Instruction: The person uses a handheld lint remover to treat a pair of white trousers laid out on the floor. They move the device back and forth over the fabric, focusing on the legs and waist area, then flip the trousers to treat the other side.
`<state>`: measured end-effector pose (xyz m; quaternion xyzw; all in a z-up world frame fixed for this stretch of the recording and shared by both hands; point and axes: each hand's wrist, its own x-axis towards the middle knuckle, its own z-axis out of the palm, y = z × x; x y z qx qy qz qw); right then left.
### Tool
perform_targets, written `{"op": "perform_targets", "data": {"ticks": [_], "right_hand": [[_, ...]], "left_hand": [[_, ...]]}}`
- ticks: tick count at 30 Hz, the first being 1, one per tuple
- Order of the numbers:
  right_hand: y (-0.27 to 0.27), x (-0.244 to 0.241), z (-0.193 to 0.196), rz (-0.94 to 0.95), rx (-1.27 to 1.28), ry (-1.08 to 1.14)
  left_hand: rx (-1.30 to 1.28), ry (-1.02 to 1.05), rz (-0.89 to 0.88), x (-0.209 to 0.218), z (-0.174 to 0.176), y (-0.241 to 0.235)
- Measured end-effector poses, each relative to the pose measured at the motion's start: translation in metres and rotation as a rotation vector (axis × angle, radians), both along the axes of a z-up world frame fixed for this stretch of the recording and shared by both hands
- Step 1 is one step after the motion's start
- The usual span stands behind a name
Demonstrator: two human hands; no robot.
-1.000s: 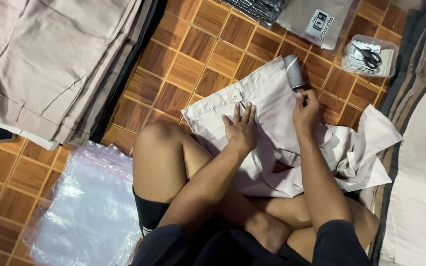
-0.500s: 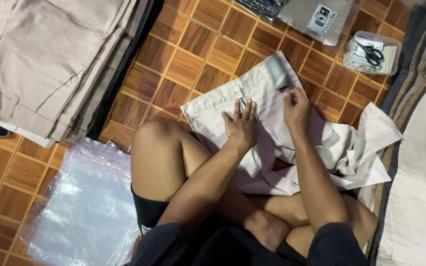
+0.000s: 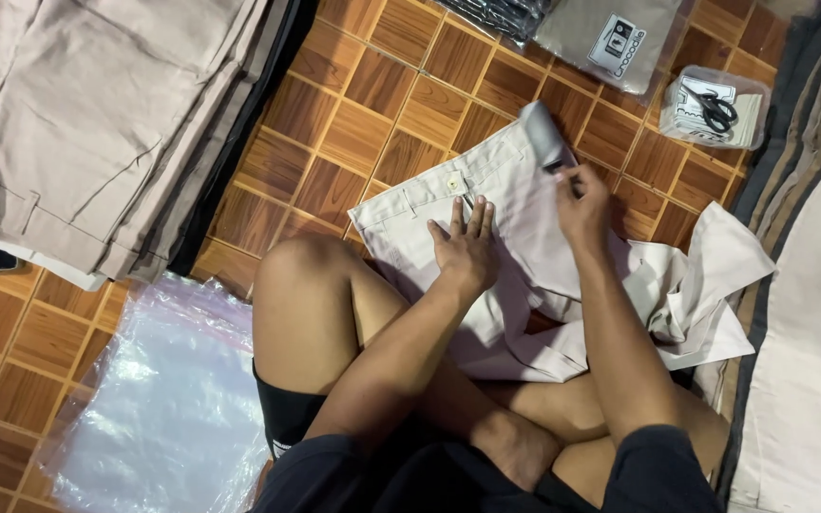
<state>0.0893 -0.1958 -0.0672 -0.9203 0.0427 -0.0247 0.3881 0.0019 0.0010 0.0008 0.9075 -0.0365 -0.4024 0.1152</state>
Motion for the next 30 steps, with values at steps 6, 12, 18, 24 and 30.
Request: {"op": "perform_targets", "data": {"ticks": [6,12,18,24,30], "right_hand": [[0.028,-0.053,0.019,0.223,0.136,0.08],[-0.025,0.028,-0.041,-0.03,0.072,-0.035],[-0.038,0.029,-0.025,0.025,0.31,0.078],[-0.034,-0.034,0.051,0.24,0.214,0.28],[-0.038,-0.036,0.092,0.472,-0.052,0.635]], "left_hand": [[0.016,-0.003,-0.029,-0.002,0.0,-0.003],[0.003,-0.05,-0.022,-0.002,-0.018,-0.006],[-0.117,-0.423,0.105,0.01,-0.058,-0.003],[-0.357,-0.734,0.586,0.059,-0.028,0.06],[-0.27,-0.615,0.639,0.063,-0.048,0.043]]}}
